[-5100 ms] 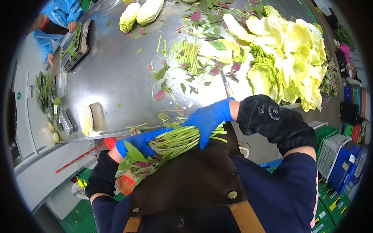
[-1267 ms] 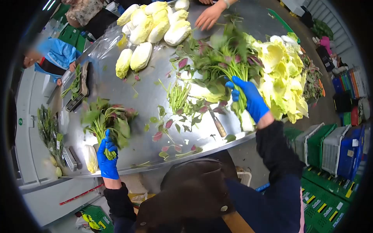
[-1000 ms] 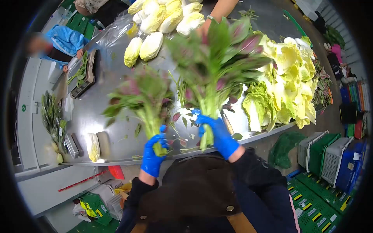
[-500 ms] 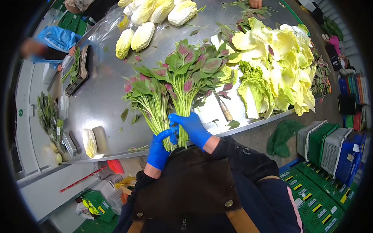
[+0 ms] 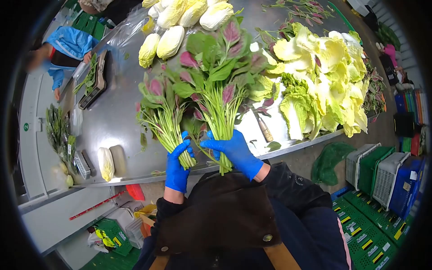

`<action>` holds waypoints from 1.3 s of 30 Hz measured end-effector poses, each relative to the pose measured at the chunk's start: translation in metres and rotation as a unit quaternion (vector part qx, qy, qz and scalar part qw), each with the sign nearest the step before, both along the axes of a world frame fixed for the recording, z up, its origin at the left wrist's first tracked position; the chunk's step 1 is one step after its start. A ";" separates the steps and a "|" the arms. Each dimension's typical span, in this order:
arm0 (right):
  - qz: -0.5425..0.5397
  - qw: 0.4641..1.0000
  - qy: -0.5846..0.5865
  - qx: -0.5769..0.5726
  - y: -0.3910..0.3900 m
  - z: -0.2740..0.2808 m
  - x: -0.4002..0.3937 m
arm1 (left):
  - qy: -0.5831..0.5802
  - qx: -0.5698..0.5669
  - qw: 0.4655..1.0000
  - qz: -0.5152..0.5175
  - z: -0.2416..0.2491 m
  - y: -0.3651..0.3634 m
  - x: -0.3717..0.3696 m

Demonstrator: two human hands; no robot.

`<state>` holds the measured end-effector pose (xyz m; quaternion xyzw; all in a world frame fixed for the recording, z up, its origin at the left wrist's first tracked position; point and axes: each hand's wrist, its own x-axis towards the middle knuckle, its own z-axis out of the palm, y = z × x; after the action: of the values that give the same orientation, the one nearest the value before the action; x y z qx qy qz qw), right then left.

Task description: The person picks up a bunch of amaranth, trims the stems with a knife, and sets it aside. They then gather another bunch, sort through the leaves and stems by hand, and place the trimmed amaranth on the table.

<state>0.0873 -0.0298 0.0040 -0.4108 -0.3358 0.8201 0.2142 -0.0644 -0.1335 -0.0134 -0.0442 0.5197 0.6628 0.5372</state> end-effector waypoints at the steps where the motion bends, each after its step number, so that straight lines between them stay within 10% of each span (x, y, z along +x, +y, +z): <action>1: -0.001 1.000 0.004 -0.006 0.003 -0.004 -0.002 | -0.005 -0.006 1.000 -0.011 0.003 0.001 0.001; 10: -0.065 0.996 0.053 -0.029 -0.003 -0.016 -0.019 | -0.176 -0.025 0.983 -0.044 -0.001 -0.018 0.023; 22: 0.028 0.998 0.039 0.039 -0.009 0.036 0.010 | -0.025 0.014 0.999 0.019 0.007 -0.017 -0.001; 32: 0.008 0.993 -0.078 -0.092 0.024 -0.038 0.008 | -0.095 -0.049 0.991 -0.076 -0.023 -0.034 0.019; 39: -0.046 0.985 -0.119 0.116 0.028 -0.034 0.018 | 0.048 -0.003 0.997 -0.067 0.003 -0.033 0.018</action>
<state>0.1058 -0.0014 -0.0300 -0.4929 -0.4326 0.7100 0.2566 -0.0465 -0.1661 -0.0103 0.0205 0.5487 0.6252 0.5547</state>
